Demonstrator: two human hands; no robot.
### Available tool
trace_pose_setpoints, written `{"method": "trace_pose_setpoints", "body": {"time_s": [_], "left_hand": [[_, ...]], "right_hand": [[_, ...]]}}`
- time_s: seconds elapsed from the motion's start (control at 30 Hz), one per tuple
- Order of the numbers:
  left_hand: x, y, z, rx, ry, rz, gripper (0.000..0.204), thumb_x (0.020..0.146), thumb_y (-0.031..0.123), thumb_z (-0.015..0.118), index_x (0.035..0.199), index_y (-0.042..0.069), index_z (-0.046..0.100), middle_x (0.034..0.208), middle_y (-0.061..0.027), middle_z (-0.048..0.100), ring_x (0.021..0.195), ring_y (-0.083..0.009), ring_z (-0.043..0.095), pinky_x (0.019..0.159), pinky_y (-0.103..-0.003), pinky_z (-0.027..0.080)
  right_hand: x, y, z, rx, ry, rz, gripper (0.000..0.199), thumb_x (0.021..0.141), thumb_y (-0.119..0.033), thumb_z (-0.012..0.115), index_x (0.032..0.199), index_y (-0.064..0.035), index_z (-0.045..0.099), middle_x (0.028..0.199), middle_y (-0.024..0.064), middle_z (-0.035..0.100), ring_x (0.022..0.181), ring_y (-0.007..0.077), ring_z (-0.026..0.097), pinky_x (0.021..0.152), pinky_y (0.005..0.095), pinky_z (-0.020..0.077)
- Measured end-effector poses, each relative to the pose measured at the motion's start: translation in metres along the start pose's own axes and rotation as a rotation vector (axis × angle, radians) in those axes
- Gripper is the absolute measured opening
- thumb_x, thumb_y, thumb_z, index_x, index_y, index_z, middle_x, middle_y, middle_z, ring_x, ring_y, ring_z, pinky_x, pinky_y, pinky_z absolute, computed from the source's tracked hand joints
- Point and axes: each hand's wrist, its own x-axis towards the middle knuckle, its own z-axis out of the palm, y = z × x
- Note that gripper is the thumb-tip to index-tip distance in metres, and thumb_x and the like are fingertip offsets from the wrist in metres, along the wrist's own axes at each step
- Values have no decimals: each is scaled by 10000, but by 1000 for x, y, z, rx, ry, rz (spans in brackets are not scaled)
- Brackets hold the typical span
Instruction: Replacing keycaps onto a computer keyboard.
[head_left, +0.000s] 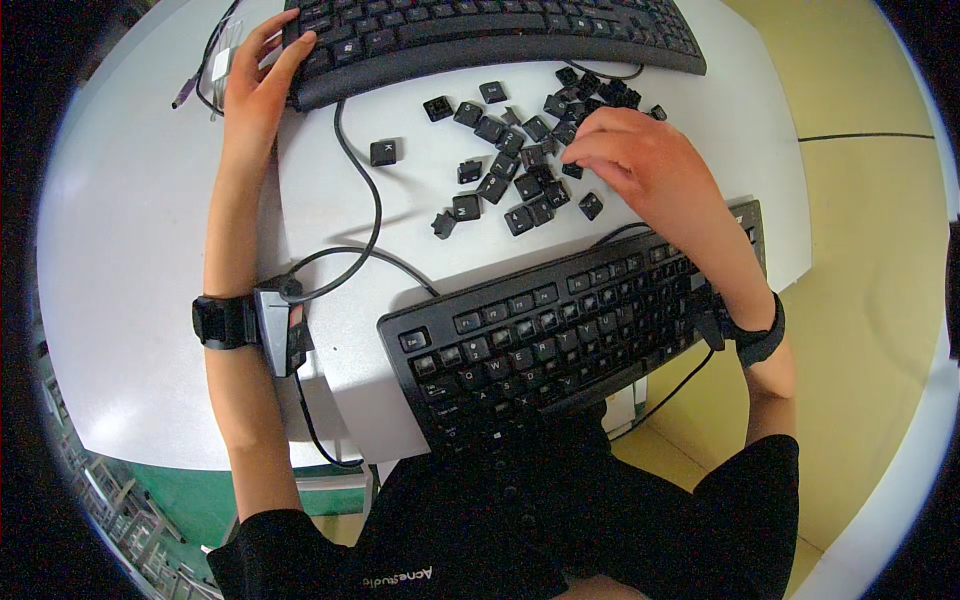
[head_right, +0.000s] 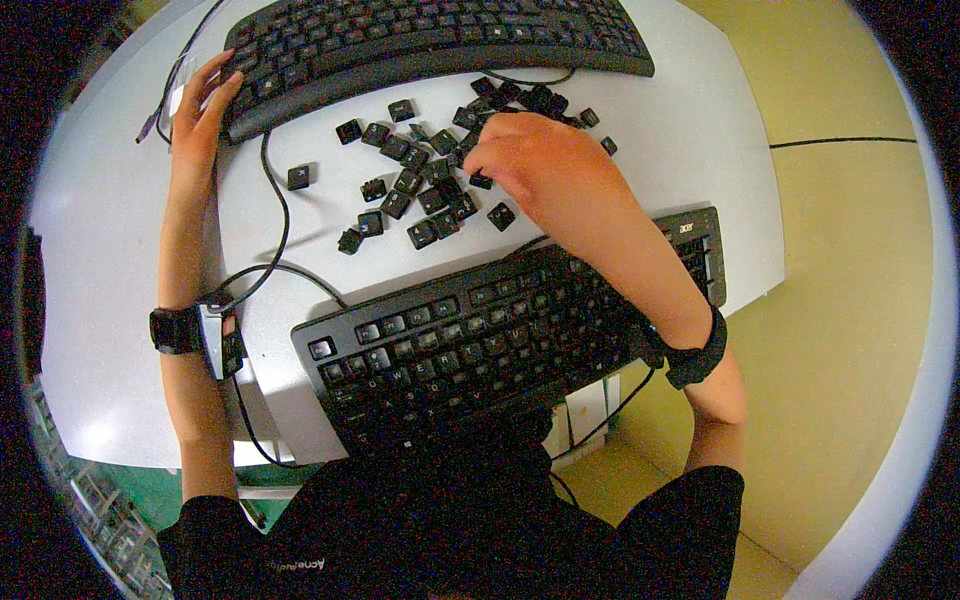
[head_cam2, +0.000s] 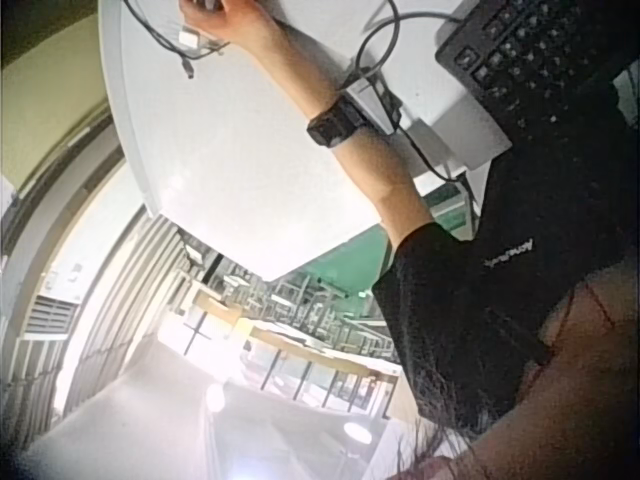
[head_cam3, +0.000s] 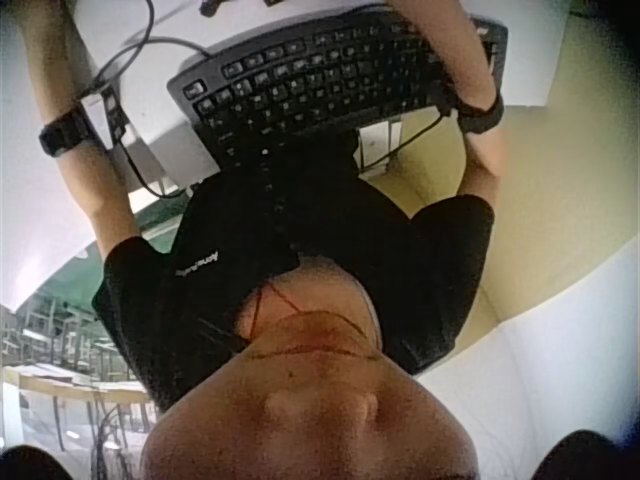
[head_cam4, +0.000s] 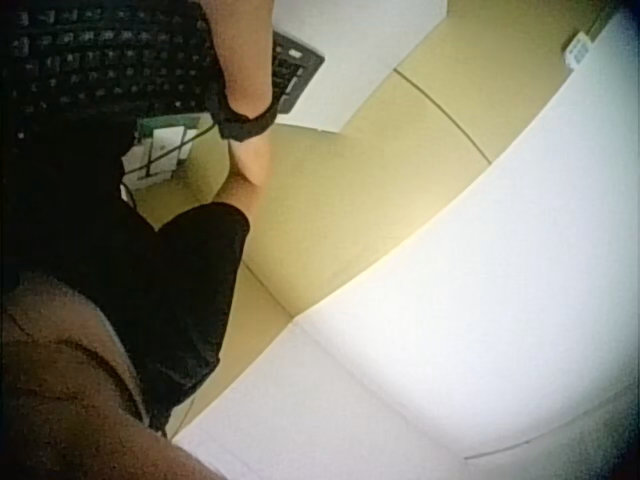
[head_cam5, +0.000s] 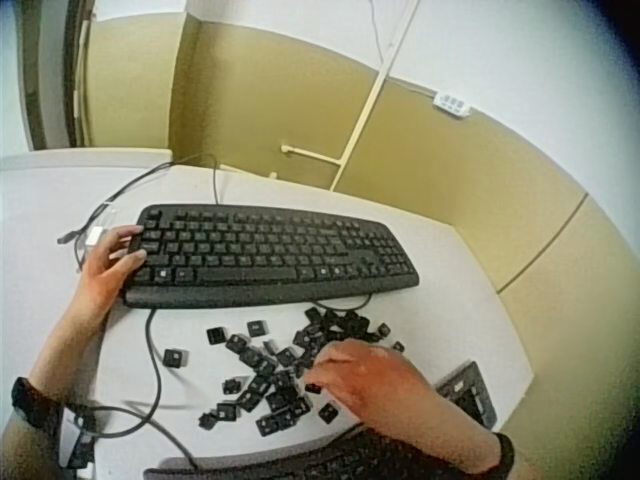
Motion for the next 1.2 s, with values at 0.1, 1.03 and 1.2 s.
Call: {"method": "trace_pose_setpoints", "body": {"time_s": [0.1, 1.03, 1.2], "left_hand": [[1, -1, -1, -21, -11, -8, 364, 863, 231, 591, 1210, 126, 560, 1150, -95, 540, 1079, -174, 500, 926, -284, 377], [-2, 3, -3, -7, -27, -23, 369, 864, 249, 601, 1213, 138, 556, 1138, -106, 543, 1061, -177, 512, 912, -281, 398], [-2, 1, -2, -19, 3, -39, 366, 863, 242, 603, 1214, 148, 557, 1144, -106, 544, 1054, -182, 518, 909, -288, 401]], "right_hand": [[5, -9, 0, 34, -20, -105, 149, 768, -94, 554, 899, -108, 623, 857, 43, 572, 854, 254, 577, 728, 368, 486], [9, -9, 3, -155, -31, -165, 204, 702, -123, 681, 881, -94, 586, 881, 19, 581, 882, 212, 540, 794, 325, 426], [8, -6, 9, -38, 46, -184, 144, 712, -152, 646, 832, -101, 586, 805, 28, 565, 840, 228, 544, 747, 355, 445]]}}
